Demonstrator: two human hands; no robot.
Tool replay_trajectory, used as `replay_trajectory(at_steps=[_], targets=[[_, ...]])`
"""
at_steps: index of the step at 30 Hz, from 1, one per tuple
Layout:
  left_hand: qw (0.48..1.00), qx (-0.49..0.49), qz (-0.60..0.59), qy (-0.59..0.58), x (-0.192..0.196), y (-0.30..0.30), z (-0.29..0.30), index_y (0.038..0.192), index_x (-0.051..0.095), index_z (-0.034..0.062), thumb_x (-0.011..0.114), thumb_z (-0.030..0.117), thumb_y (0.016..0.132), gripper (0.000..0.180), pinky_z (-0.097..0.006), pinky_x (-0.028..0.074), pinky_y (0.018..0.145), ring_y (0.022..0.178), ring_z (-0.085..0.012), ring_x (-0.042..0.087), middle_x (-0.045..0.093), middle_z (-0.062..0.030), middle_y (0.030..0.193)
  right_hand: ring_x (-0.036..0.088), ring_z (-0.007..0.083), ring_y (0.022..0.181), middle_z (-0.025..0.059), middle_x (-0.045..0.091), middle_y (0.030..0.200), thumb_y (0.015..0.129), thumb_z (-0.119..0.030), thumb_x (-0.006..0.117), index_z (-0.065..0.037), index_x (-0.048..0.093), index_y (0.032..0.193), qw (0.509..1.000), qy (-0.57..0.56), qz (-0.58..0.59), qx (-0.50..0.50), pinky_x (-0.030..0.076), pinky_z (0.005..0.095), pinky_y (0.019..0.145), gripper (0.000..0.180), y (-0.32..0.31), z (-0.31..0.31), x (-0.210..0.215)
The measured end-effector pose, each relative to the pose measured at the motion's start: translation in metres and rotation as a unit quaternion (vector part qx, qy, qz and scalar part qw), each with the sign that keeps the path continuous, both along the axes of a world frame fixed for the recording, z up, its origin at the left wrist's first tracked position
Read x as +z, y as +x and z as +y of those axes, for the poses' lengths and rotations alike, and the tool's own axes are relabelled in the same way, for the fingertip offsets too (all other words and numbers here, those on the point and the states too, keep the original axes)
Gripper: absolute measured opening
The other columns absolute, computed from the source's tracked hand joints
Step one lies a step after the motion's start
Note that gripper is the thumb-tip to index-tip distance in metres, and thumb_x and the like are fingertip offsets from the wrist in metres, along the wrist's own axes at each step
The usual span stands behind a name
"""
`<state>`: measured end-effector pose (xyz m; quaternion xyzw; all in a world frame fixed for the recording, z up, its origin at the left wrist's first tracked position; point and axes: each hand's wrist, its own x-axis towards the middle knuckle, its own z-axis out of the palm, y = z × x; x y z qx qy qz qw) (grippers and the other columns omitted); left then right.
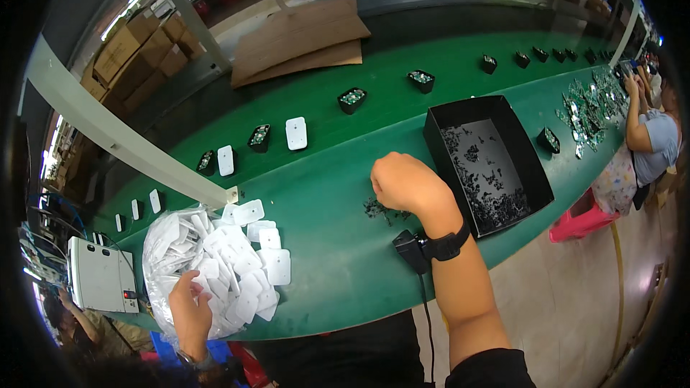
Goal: The person assembles small electronic devices by inserting green circuit boards into white plastic casings. They pick up a casing, insert a board, and place the finished unit on the green workbench, repeating this process continuously.
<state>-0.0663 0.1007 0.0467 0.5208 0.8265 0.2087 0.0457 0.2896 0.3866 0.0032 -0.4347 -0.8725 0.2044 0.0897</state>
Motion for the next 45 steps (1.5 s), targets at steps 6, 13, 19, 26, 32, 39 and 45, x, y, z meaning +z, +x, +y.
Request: replay_trajectory(at_steps=[6,13,19,26,32,39,45], targets=[[0.973,0.004,-0.112,0.201,0.007,0.040,0.001,0.106,0.065,-0.0034,0.061,-0.010,0.087,0.021,-0.036,0.052,0.080,0.087,-0.0263,0.065,0.060,-0.0139,0.092,0.067,0.0433,0.072,0.0242,0.066,0.073,0.071,-0.006,0.063,0.000,0.068,0.067,0.998,0.032,-0.046,0.029,0.055,0.0482,0.067,0.009,-0.002,-0.004,0.008],[0.795,-0.127,-0.504,0.314,-0.030,0.080,0.041,0.091,0.062,-0.0003,0.053,-0.009,0.098,0.014,-0.050,0.058,0.096,0.112,-0.0314,0.063,0.052,-0.0119,0.111,0.065,0.0174,0.070,0.0069,0.068,0.081,0.085,-0.006,0.075,-0.002,0.071,0.088,0.909,-0.138,0.304,0.248,0.052,0.0286,0.064,0.006,-0.044,-0.037,0.047],[0.761,-0.106,-0.578,0.276,-0.045,0.091,0.048,0.091,0.055,0.0026,0.055,-0.014,0.094,0.016,-0.043,0.055,0.093,0.110,-0.0252,0.062,0.051,-0.0081,0.109,0.065,0.0142,0.070,0.0047,0.070,0.083,0.086,-0.005,0.075,-0.002,0.073,0.091,0.815,-0.256,0.416,0.314,0.053,0.0277,0.066,0.006,-0.083,-0.070,0.023],[0.949,-0.173,-0.201,0.172,-0.052,0.125,0.042,0.104,0.064,0.0049,0.071,-0.002,0.083,0.023,-0.038,0.049,0.089,0.107,-0.0260,0.059,0.058,-0.0111,0.108,0.064,0.0128,0.069,0.0051,0.070,0.079,0.086,-0.009,0.075,-0.001,0.073,0.090,0.886,-0.176,0.393,0.171,0.053,0.0277,0.066,0.010,-0.086,-0.056,-0.002],[0.879,-0.477,-0.012,0.024,-0.076,0.155,0.018,0.120,0.072,0.0229,0.073,0.014,0.082,0.038,-0.050,0.044,0.100,0.124,-0.0320,0.056,0.061,-0.0101,0.133,0.062,0.0126,0.066,0.0043,0.068,0.078,0.086,-0.008,0.076,-0.001,0.072,0.089,0.877,-0.191,0.401,0.181,0.050,0.0273,0.061,0.009,-0.091,-0.058,-0.008],[0.855,-0.509,-0.043,0.096,-0.108,0.159,-0.014,0.112,0.074,0.0140,0.078,0.012,0.074,0.038,-0.042,0.051,0.094,0.112,-0.0292,0.063,0.068,-0.0077,0.116,0.062,0.0132,0.066,0.0052,0.068,0.076,0.085,-0.010,0.077,-0.001,0.072,0.087,0.883,-0.140,0.411,0.177,0.051,0.0279,0.061,0.010,-0.083,-0.043,-0.012],[0.721,-0.686,-0.035,-0.090,-0.141,0.242,0.009,0.126,0.066,-0.0001,0.063,0.012,0.085,0.043,-0.045,0.042,0.112,0.130,-0.0345,0.055,0.063,-0.0178,0.131,0.062,0.0130,0.065,0.0059,0.067,0.074,0.085,-0.011,0.076,-0.001,0.072,0.087,0.878,-0.138,0.427,0.169,0.051,0.0287,0.061,0.011,-0.081,-0.038,-0.019]])
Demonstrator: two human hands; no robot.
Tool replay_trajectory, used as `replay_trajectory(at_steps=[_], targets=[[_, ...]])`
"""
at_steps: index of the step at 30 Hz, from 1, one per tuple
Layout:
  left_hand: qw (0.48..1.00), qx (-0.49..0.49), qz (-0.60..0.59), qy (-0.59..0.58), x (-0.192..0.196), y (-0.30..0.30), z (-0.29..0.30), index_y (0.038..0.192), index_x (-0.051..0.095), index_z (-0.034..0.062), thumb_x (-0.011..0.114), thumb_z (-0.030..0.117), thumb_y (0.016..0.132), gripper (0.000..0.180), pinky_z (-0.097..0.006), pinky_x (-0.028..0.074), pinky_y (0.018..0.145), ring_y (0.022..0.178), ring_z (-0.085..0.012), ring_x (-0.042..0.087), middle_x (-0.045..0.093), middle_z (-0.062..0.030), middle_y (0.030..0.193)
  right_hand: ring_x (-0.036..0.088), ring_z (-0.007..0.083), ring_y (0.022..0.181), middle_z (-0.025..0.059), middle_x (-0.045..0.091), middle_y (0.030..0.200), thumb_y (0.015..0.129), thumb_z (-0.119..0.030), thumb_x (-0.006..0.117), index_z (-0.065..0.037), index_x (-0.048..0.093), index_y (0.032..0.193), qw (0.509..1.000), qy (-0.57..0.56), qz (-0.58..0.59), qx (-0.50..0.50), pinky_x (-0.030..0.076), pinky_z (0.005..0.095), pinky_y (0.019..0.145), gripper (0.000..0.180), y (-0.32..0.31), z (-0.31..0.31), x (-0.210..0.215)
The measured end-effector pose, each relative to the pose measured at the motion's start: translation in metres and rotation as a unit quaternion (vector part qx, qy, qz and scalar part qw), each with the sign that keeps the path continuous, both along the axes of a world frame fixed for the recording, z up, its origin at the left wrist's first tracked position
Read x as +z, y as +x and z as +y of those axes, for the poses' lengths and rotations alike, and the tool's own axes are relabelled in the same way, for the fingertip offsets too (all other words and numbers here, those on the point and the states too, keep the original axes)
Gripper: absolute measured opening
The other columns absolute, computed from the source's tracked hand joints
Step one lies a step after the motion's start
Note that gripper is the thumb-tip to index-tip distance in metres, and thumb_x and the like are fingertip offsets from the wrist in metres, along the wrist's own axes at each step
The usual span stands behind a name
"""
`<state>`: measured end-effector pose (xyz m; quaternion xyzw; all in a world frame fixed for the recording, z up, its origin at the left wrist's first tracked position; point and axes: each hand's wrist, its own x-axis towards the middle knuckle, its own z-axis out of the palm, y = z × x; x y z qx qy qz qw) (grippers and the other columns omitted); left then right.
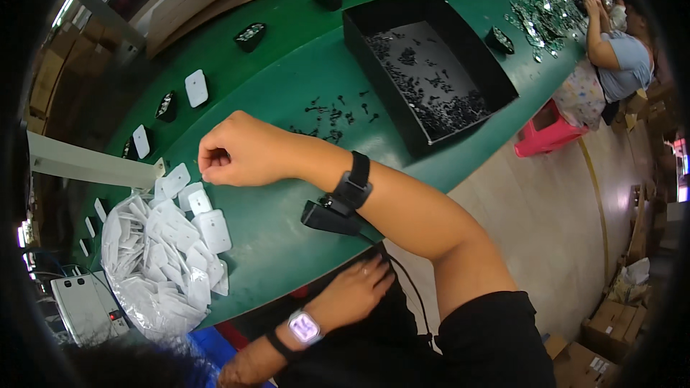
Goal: The person assembles small electronic devices by inserting green circuit boards into white plastic casings. They pick up a casing, insert a board, and place the finished unit on the green workbench, repeating this process continuously.
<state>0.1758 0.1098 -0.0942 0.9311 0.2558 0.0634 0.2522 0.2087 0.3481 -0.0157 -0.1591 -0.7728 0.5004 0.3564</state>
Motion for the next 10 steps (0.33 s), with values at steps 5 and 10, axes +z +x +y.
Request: replay_trajectory(at_steps=[5,10], targets=[[0.990,0.037,0.007,-0.137,-0.032,0.010,0.003,0.125,0.066,0.0016,0.064,0.014,0.090,0.037,-0.047,0.037,0.116,0.130,-0.0335,0.055,0.064,-0.0178,0.130,0.064,0.0149,0.065,0.0079,0.069,0.071,0.084,-0.012,0.074,0.000,0.073,0.085,0.999,0.014,-0.031,0.000,0.052,0.0303,0.062,0.012,0.004,0.010,-0.005],[0.941,0.063,-0.113,-0.313,-0.059,-0.035,0.007,0.129,0.066,0.0109,0.070,0.022,0.092,0.039,-0.050,0.029,0.122,0.143,-0.0322,0.045,0.058,-0.0197,0.141,0.066,0.0166,0.066,0.0092,0.070,0.073,0.084,-0.013,0.071,-0.001,0.074,0.087,0.999,0.029,-0.042,0.007,0.053,0.0311,0.065,0.013,0.006,0.008,-0.003]])
